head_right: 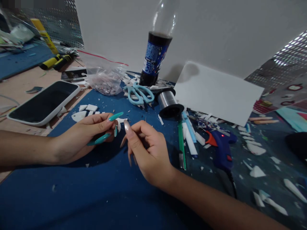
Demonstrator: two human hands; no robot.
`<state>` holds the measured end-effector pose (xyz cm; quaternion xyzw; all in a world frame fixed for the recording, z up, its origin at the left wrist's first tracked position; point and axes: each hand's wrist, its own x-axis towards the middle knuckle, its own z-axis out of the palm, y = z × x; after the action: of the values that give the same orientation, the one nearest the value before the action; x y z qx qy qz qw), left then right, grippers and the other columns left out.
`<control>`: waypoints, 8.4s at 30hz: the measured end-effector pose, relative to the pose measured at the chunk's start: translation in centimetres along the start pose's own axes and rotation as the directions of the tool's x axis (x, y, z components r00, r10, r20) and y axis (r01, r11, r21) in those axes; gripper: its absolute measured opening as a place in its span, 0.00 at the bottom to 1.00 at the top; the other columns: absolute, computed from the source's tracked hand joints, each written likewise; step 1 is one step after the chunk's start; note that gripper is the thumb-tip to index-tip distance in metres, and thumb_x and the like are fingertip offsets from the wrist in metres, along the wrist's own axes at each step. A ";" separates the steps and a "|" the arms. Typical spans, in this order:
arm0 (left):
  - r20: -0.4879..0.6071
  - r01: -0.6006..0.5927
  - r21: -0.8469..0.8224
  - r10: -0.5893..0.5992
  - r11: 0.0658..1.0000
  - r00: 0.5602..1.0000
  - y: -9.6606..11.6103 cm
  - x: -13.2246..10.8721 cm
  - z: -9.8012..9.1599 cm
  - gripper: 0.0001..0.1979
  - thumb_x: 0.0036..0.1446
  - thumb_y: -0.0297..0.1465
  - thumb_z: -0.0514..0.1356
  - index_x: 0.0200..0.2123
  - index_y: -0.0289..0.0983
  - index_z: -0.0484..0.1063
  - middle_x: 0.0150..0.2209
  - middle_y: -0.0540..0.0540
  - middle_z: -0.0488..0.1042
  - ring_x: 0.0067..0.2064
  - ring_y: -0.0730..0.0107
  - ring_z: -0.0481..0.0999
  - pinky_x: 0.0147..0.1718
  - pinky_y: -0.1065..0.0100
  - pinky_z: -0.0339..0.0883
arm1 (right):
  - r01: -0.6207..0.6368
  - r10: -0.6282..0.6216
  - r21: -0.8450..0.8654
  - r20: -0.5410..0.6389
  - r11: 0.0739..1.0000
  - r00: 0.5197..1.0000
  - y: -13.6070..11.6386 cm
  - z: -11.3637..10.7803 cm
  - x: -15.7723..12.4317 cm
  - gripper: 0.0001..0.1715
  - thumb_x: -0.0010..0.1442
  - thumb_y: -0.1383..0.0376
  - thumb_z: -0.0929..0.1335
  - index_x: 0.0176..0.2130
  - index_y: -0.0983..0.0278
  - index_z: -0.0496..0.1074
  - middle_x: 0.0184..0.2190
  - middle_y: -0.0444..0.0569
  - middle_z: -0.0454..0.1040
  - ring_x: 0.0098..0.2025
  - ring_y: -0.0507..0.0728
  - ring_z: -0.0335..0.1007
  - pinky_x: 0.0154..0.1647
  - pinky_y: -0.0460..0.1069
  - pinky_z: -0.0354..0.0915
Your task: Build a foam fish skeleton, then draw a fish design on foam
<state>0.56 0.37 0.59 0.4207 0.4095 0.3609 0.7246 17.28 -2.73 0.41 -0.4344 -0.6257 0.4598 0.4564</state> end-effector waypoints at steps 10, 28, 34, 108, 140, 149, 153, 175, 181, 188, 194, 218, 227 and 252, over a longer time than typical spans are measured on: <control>-0.027 0.009 0.038 -0.008 0.999 1.000 0.3 -0.1 0.2 0.14 0.61 0.28 0.55 0.22 0.35 0.62 0.20 0.53 0.60 0.21 0.80 0.55 0.21 0.75 0.49 | -0.006 0.006 -0.010 -0.010 1.000 1.000 -0.2 0.0 -0.1 0.15 0.66 0.62 0.63 0.28 0.63 0.66 0.14 0.37 0.64 0.12 0.45 0.60 0.12 0.41 0.57; -0.034 0.015 0.060 -0.013 0.998 0.999 0.2 -0.1 0.1 0.13 0.61 0.28 0.55 0.24 0.35 0.61 0.21 0.54 0.58 0.23 0.78 0.54 0.22 0.73 0.48 | 0.003 -0.003 0.009 -0.014 1.000 1.000 -0.1 0.0 -0.1 0.14 0.66 0.63 0.64 0.28 0.64 0.66 0.15 0.37 0.64 0.12 0.44 0.60 0.12 0.39 0.57; -0.049 0.023 0.082 -0.020 0.996 0.999 0.2 -0.2 0.2 0.14 0.62 0.29 0.55 0.23 0.35 0.61 0.20 0.54 0.58 0.22 0.79 0.54 0.22 0.74 0.47 | -0.005 0.006 0.029 -0.009 1.000 1.000 0.0 0.0 0.0 0.14 0.65 0.63 0.64 0.28 0.64 0.66 0.15 0.37 0.64 0.13 0.44 0.61 0.13 0.39 0.58; 0.642 -0.527 0.764 0.357 -0.371 0.679 2.3 3.8 -2.6 0.09 0.63 0.25 0.45 0.34 0.34 0.63 0.33 0.42 0.68 0.34 0.64 0.65 0.35 0.63 0.60 | -0.003 0.052 0.338 -0.136 0.941 0.989 0.9 -0.2 0.6 0.15 0.64 0.60 0.66 0.27 0.63 0.67 0.17 0.39 0.67 0.15 0.47 0.63 0.13 0.42 0.62; 0.553 -0.535 0.832 0.311 -0.149 0.773 3.9 2.5 -0.2 0.12 0.62 0.28 0.50 0.25 0.37 0.61 0.23 0.50 0.63 0.25 0.73 0.61 0.24 0.70 0.53 | 0.027 0.067 0.309 -0.290 0.951 0.955 1.1 -0.2 0.6 0.19 0.63 0.57 0.66 0.24 0.62 0.64 0.13 0.37 0.62 0.12 0.45 0.55 0.09 0.41 0.52; 0.324 -0.291 0.469 0.145 0.834 0.935 0.0 -1.6 -0.5 0.14 0.65 0.36 0.49 0.27 0.37 0.62 0.25 0.53 0.64 0.26 0.78 0.62 0.25 0.75 0.57 | 0.052 0.019 0.206 -0.330 0.977 0.944 0.4 0.0 0.0 0.19 0.64 0.61 0.66 0.23 0.63 0.66 0.15 0.39 0.63 0.12 0.45 0.57 0.09 0.41 0.53; 0.200 -0.124 0.287 0.067 0.950 0.978 0.1 -0.5 -0.4 0.16 0.64 0.36 0.50 0.25 0.36 0.62 0.22 0.54 0.63 0.23 0.79 0.58 0.22 0.76 0.54 | 0.048 -0.034 0.050 -0.258 0.998 0.966 0.1 0.0 -0.6 0.18 0.65 0.62 0.64 0.24 0.63 0.67 0.13 0.38 0.64 0.10 0.45 0.59 0.09 0.42 0.55; 0.251 -0.041 0.111 0.012 0.993 0.968 -0.4 -0.1 -0.9 0.13 0.62 0.36 0.54 0.27 0.36 0.64 0.23 0.54 0.62 0.22 0.81 0.55 0.20 0.76 0.48 | 0.219 -0.243 -0.270 -0.061 0.938 0.968 0.1 -0.3 -1.2 0.13 0.66 0.69 0.64 0.29 0.64 0.70 0.15 0.38 0.70 0.15 0.45 0.68 0.18 0.41 0.64; 0.256 -0.034 0.111 0.004 0.993 0.967 -0.5 0.0 -1.0 0.14 0.62 0.38 0.55 0.27 0.36 0.64 0.23 0.55 0.61 0.22 0.81 0.54 0.19 0.76 0.47 | 0.207 -0.227 -0.240 -0.059 0.948 0.972 0.1 -0.3 -1.1 0.13 0.66 0.68 0.63 0.29 0.65 0.69 0.15 0.38 0.69 0.15 0.44 0.67 0.18 0.40 0.64; 0.251 -0.074 0.123 0.041 0.990 0.967 -0.5 0.0 -0.9 0.13 0.63 0.35 0.54 0.27 0.35 0.65 0.24 0.54 0.62 0.24 0.81 0.57 0.22 0.78 0.52 | 0.195 -0.215 -0.241 -0.058 0.951 0.975 0.1 -0.2 -1.0 0.14 0.66 0.67 0.63 0.29 0.64 0.69 0.15 0.37 0.68 0.15 0.44 0.67 0.18 0.39 0.64; 0.259 -0.081 0.153 0.039 0.985 0.965 -0.3 -0.5 -0.7 0.14 0.64 0.34 0.53 0.26 0.35 0.64 0.24 0.54 0.62 0.24 0.81 0.58 0.23 0.77 0.53 | 0.198 -0.214 -0.248 -0.042 0.948 0.976 0.1 -0.1 -0.6 0.15 0.66 0.67 0.63 0.27 0.64 0.67 0.14 0.38 0.68 0.14 0.44 0.66 0.17 0.39 0.63; 0.442 -0.645 0.692 0.518 0.323 0.733 1.8 -0.4 -1.2 0.12 0.64 0.25 0.50 0.26 0.38 0.58 0.23 0.54 0.60 0.24 0.78 0.57 0.24 0.73 0.51 | 0.009 -0.003 -0.096 0.059 0.995 0.998 0.3 -0.1 -0.3 0.19 0.68 0.58 0.60 0.28 0.64 0.67 0.17 0.41 0.69 0.18 0.47 0.67 0.20 0.42 0.64; 0.540 -0.663 0.744 0.504 0.089 0.674 2.4 -0.5 -0.8 0.11 0.63 0.25 0.48 0.27 0.39 0.56 0.24 0.54 0.62 0.24 0.76 0.59 0.24 0.72 0.52 | -0.023 -0.011 0.162 0.208 0.987 0.978 0.1 -0.5 -0.3 0.23 0.67 0.50 0.56 0.33 0.61 0.67 0.17 0.40 0.65 0.17 0.47 0.60 0.18 0.44 0.60; 0.466 -0.382 0.776 0.047 -0.501 0.884 3.0 7.3 4.4 0.10 0.56 0.21 0.55 0.37 0.32 0.76 0.35 0.34 0.78 0.37 0.57 0.76 0.33 0.63 0.65 | 0.001 0.086 0.287 -0.290 0.958 0.953 1.0 -0.2 0.6 0.21 0.64 0.54 0.64 0.24 0.61 0.62 0.11 0.35 0.56 0.10 0.45 0.47 0.10 0.43 0.47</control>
<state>6.95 6.50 2.56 0.9391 0.3381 -0.0498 -0.0363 17.49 -1.93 -0.47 -0.4426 -0.4675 0.4834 0.5932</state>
